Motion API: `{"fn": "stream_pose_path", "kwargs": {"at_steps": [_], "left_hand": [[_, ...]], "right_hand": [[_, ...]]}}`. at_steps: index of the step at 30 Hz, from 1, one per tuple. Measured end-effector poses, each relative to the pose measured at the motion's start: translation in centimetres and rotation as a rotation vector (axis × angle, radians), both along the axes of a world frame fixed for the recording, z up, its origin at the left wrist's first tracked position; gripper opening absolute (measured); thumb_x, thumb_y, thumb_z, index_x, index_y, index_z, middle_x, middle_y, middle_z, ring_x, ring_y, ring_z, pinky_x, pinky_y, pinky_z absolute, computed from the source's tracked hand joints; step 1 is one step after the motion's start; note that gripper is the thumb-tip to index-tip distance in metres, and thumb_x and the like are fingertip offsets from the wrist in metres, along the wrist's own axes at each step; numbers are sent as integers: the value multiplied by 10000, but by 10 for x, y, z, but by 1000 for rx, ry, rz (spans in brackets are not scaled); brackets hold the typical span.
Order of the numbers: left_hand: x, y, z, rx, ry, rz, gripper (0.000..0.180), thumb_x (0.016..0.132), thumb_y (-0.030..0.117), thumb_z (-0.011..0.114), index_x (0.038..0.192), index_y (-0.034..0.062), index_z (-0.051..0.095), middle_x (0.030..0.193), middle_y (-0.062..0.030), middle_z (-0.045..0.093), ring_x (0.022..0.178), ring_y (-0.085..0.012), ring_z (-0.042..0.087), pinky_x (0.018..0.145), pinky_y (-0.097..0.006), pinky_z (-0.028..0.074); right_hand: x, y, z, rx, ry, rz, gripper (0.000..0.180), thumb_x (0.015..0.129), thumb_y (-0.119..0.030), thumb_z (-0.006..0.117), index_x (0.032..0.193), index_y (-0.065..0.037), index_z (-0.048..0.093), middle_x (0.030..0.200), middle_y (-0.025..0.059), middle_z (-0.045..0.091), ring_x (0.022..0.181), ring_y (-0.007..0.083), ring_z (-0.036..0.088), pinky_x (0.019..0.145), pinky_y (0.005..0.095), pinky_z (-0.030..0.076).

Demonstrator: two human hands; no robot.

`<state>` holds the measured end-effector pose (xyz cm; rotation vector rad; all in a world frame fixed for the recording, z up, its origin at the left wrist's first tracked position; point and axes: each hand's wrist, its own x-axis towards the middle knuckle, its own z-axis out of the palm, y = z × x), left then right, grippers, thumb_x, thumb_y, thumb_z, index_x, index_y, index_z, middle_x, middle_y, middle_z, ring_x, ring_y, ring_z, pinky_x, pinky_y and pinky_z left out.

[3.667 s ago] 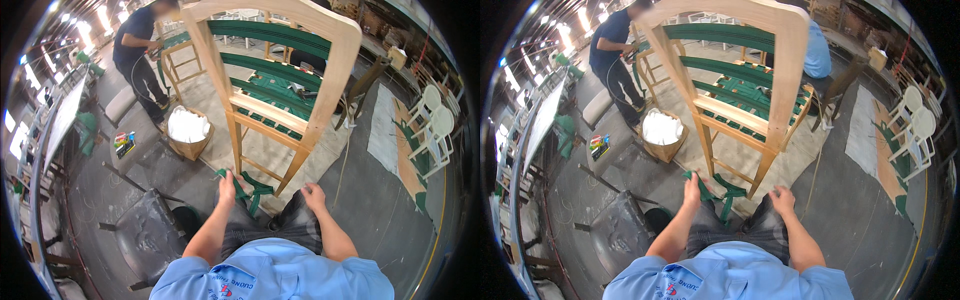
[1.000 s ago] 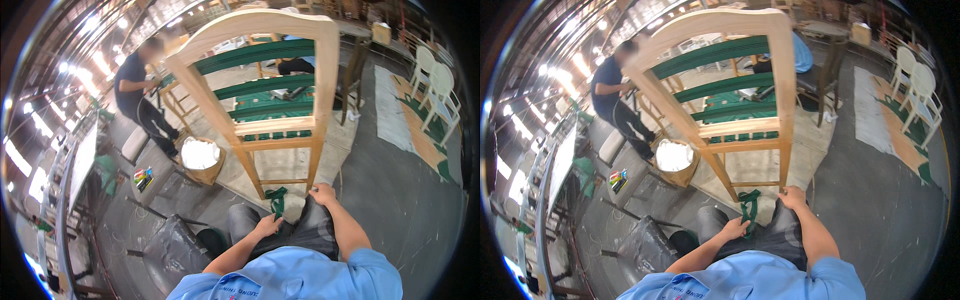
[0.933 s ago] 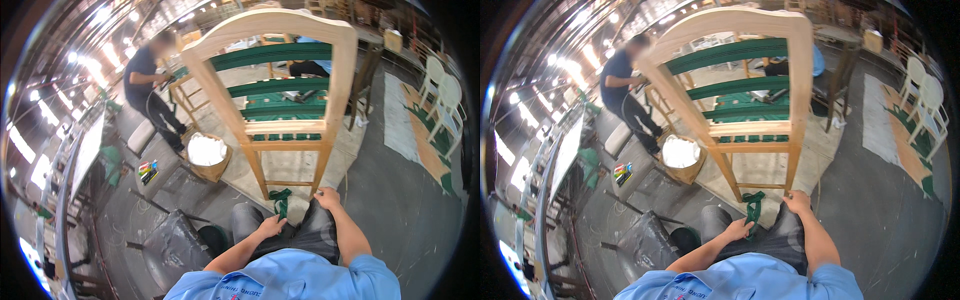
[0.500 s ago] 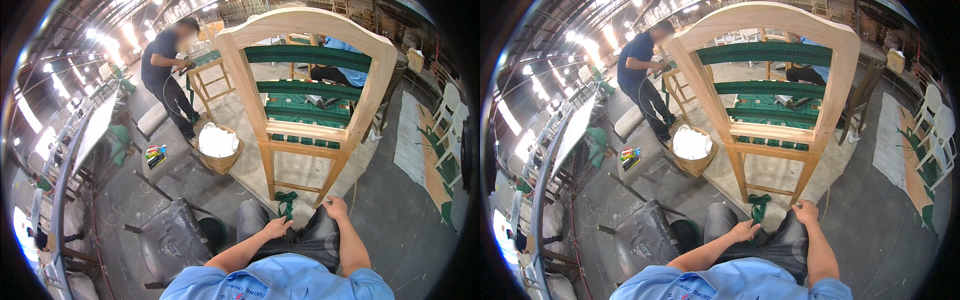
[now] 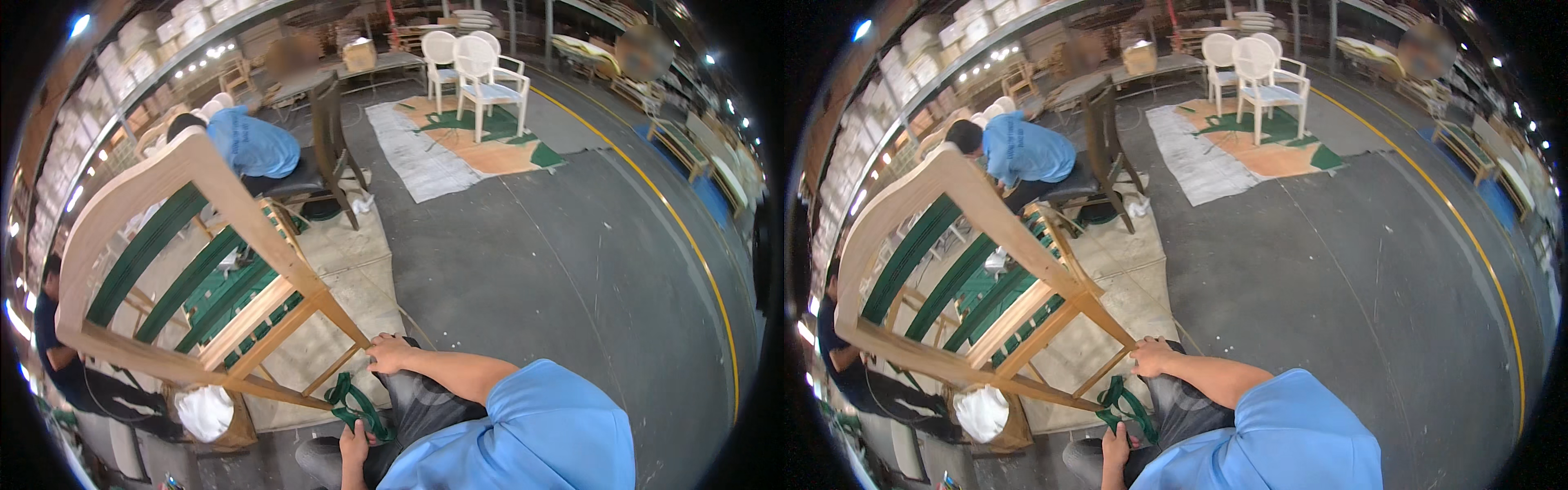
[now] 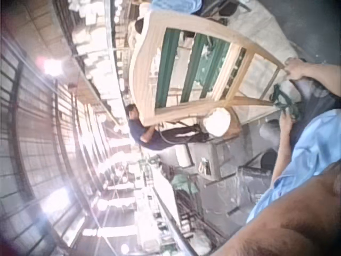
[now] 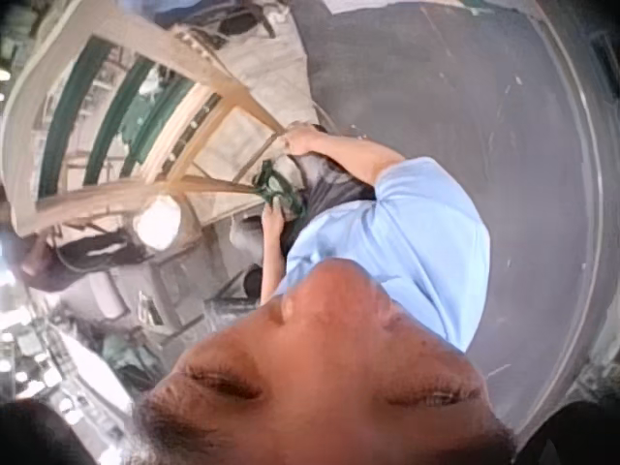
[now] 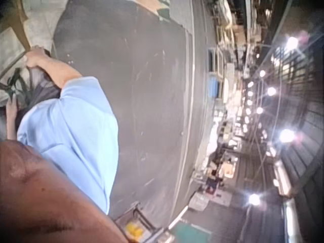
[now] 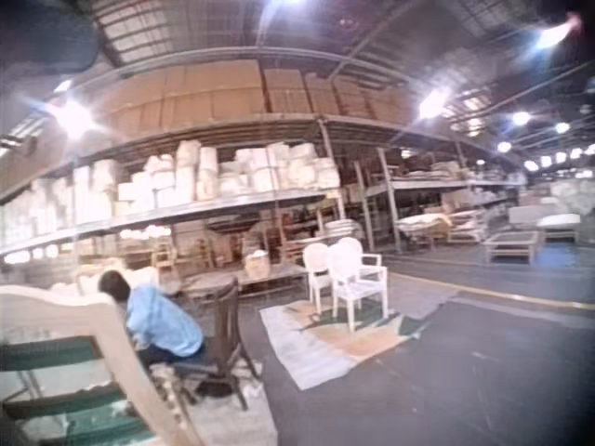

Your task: The person weaves green webbing straps across the back of a wooden chair frame, using a staple gun to secure the straps in place. The person repeatedly pulls, aligns, and staples the webbing to form horizontal bands on the chair back.

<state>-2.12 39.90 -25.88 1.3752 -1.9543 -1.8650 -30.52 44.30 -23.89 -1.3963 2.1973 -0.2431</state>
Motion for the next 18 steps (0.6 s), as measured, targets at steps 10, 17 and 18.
{"fn": "stream_pose_path", "kwargs": {"at_steps": [10,17,18], "left_hand": [[-4,-7,5,-103,-42,-17,353,1119,341,545,1182,2,621,715,-76,690,614,-169,678,616,-334,575],[41,-30,51,-551,34,368,373,1067,196,582,1383,1,617,782,-137,729,722,-265,733,694,-396,578],[75,-20,56,-608,-118,421,382,1055,212,596,1374,2,623,851,-169,756,795,-327,757,742,-429,587]], "right_hand": [[-6,7,-9,-114,-27,-98,589,917,-518,696,1400,-183,683,1558,87,547,1494,313,418,1183,604,340],[-103,-30,12,-832,-428,-632,149,942,-71,733,1077,-15,760,1051,78,782,950,181,711,903,340,551],[-100,-62,36,-882,-351,-546,110,939,-42,709,1040,-14,740,1022,72,774,938,177,699,888,339,546]]}}
